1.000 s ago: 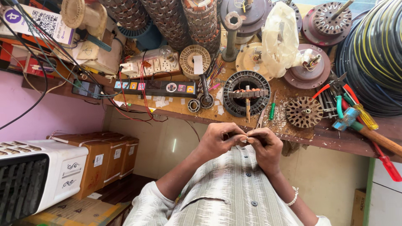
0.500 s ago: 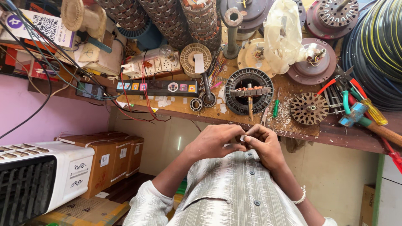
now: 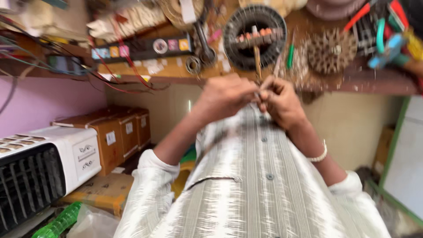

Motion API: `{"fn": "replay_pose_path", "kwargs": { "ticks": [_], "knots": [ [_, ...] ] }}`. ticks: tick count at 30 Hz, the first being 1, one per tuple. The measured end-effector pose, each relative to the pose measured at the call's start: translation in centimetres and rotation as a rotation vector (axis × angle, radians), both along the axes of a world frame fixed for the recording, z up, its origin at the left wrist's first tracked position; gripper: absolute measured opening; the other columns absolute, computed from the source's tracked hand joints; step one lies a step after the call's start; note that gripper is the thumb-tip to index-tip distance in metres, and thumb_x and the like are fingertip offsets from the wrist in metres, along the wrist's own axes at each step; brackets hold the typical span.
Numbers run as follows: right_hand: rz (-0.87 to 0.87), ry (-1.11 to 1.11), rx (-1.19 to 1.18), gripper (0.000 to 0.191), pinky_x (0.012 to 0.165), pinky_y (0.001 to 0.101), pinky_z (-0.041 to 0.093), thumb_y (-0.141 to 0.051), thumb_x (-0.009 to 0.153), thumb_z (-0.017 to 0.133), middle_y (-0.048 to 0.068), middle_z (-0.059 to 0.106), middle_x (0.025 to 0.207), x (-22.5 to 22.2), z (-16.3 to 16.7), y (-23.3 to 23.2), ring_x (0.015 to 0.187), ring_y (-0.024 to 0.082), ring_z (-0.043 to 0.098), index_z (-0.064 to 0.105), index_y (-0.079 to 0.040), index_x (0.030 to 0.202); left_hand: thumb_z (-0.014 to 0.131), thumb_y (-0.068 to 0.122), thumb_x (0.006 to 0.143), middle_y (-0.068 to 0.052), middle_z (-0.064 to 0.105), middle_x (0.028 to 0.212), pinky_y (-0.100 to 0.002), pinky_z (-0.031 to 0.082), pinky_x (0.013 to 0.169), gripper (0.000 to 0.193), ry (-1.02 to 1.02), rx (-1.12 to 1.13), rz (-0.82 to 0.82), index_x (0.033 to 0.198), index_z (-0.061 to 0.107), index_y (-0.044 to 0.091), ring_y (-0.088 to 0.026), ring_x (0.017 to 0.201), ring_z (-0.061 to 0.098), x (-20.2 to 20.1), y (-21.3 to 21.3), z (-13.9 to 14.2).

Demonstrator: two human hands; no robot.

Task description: The person works on a motor stator, repeatedly cutting small white insulating pieces with scissors and inserting them into the stator slots. They also use a green screwdriver to adjust the copper windings and occasionally pick up additional insulating pieces from the workbench.

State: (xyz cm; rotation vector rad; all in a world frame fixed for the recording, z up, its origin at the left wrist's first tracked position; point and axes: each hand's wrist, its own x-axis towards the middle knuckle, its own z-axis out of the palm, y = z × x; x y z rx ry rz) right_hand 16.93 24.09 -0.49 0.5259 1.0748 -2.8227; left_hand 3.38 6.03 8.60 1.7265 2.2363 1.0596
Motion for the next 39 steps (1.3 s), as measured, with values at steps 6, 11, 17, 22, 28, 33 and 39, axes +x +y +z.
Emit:
{"fn": "replay_pose_path", "kwargs": {
  "ticks": [6,11,17,22,28,33,39],
  "knots": [
    [-0.295,0.082,0.418,0.015,0.076,0.0293,0.063,-0.003,0.101,0.075,0.013,0.073,0.098,-0.3,0.7,2.7,0.084,0.017,0.073,0.065,0.0,0.112,0.08,0.041,0.089,-0.007,0.067,0.116,-0.042,0.052,0.098,0.044,-0.086,0.234,0.102,0.121,0.068,0.013,-0.028,0.112,0.061,-4.0,0.3,-0.2],
    [-0.42,0.162,0.65,0.009,0.079,0.0283,0.065,-0.003,0.106,0.075,0.015,0.075,0.109,-1.2,2.0,4.1,0.089,0.018,0.075,0.067,0.001,0.108,0.084,0.029,0.099,-0.004,0.066,0.123,-0.041,0.048,0.101,0.031,0.027,0.216,0.307,0.121,0.066,0.016,-0.027,0.118,0.056,-5.6,4.0,-3.1],
    [-0.538,0.251,1.021,0.009,0.081,0.0261,0.059,-0.001,0.106,0.08,0.011,0.068,0.116,-2.4,1.7,4.3,0.093,0.012,0.066,0.072,0.002,0.109,0.088,0.013,0.087,-0.012,0.063,0.127,-0.047,0.049,0.103,0.059,0.047,0.224,0.204,0.137,0.056,0.016,-0.034,0.121,0.056,-6.9,6.4,-8.2],
    [-0.52,0.392,1.409,0.008,0.088,0.0318,0.063,0.003,0.103,0.078,0.011,0.075,0.108,-6.0,-0.8,4.5,0.098,0.019,0.074,0.074,0.001,0.11,0.086,0.01,0.09,-0.008,0.074,0.113,-0.04,0.06,0.093,0.056,-0.22,0.226,0.174,0.137,0.056,0.013,-0.027,0.107,0.075,-8.6,7.1,-10.8],
    [-0.66,0.479,1.581,0.01,0.088,0.032,0.066,0.003,0.101,0.076,0.011,0.075,0.106,-10.9,-3.3,5.0,0.099,0.021,0.075,0.072,-0.002,0.108,0.09,0.011,0.084,-0.014,0.077,0.105,-0.041,0.059,0.083,0.051,-0.186,0.137,0.269,0.127,0.062,0.012,-0.031,0.099,0.076,-9.1,7.6,-10.0],
    [-0.584,0.531,1.667,0.014,0.083,0.0337,0.062,0.01,0.096,0.075,0.013,0.071,0.104,-10.8,-2.9,4.9,0.095,0.023,0.073,0.073,0.002,0.108,0.087,0.01,0.082,-0.017,0.075,0.103,-0.045,0.057,0.08,0.058,-0.207,0.1,0.28,0.133,0.059,0.009,-0.037,0.094,0.073,-9.5,7.8,-8.5],
    [-0.46,0.585,1.622,0.016,0.08,0.0335,0.062,0.015,0.095,0.074,0.013,0.071,0.106,-11.4,-1.2,5.9,0.093,0.023,0.073,0.072,0.002,0.104,0.084,0.006,0.082,-0.011,0.076,0.102,-0.04,0.059,0.08,0.039,-0.247,0.128,0.245,0.116,0.066,0.011,-0.033,0.096,0.075,-9.8,7.9,-7.9]
  ]
}}
